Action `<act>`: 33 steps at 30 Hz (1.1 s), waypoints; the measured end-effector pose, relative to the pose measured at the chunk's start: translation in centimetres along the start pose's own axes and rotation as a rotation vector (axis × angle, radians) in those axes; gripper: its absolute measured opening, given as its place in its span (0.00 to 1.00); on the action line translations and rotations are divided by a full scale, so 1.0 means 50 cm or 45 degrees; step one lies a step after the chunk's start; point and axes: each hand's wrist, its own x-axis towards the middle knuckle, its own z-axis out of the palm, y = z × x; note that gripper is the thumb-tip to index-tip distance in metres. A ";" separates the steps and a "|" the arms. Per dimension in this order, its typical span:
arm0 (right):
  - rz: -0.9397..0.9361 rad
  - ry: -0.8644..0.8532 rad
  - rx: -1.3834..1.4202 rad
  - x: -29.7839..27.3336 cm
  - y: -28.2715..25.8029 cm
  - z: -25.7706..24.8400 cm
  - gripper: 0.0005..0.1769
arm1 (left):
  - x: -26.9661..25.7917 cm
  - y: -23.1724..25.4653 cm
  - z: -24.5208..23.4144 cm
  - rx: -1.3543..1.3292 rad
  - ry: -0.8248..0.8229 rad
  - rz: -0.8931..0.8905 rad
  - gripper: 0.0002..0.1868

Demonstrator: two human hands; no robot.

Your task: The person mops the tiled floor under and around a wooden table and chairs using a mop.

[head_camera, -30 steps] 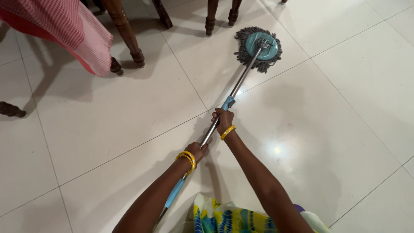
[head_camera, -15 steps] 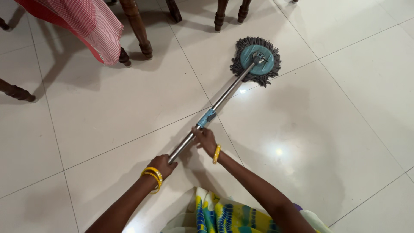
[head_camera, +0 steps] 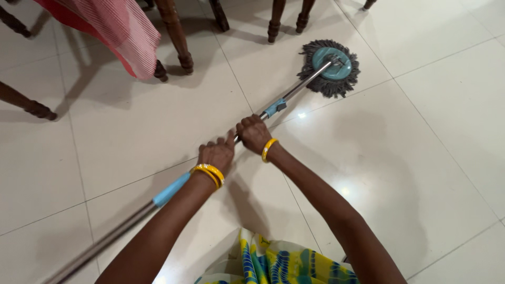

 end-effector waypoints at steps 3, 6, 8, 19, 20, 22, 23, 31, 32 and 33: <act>-0.049 -0.046 -0.189 0.049 0.056 0.013 0.13 | -0.081 0.039 -0.011 0.350 0.551 0.218 0.39; 0.134 0.120 -0.098 0.088 0.089 0.026 0.08 | -0.217 0.048 0.039 0.065 0.182 0.207 0.39; 0.161 0.122 -0.073 0.109 0.105 0.024 0.07 | -0.312 0.025 0.081 -0.397 -0.210 -0.102 0.43; 0.008 0.262 0.028 0.134 0.127 -0.002 0.08 | -0.213 -0.207 0.264 -1.167 -0.159 -0.829 0.40; -0.012 0.268 0.035 0.132 0.129 0.001 0.08 | -0.207 -0.217 0.277 -1.188 -0.151 -0.843 0.40; -0.028 0.265 0.050 0.125 0.119 0.013 0.08 | -0.209 -0.235 0.301 -1.221 -0.164 -0.874 0.40; -0.039 0.263 0.044 0.134 0.119 0.015 0.08 | -0.200 -0.242 0.306 -1.238 -0.168 -0.888 0.39; 0.011 0.330 0.141 0.126 0.091 -0.023 0.07 | -0.261 -0.298 0.346 -1.352 -0.250 -1.013 0.38; 0.011 0.313 0.165 0.117 0.086 -0.033 0.08 | -0.279 -0.302 0.349 -1.375 -0.259 -1.040 0.38; 0.013 0.300 0.186 0.110 0.084 -0.045 0.08 | -0.295 -0.307 0.350 -1.397 -0.263 -1.061 0.38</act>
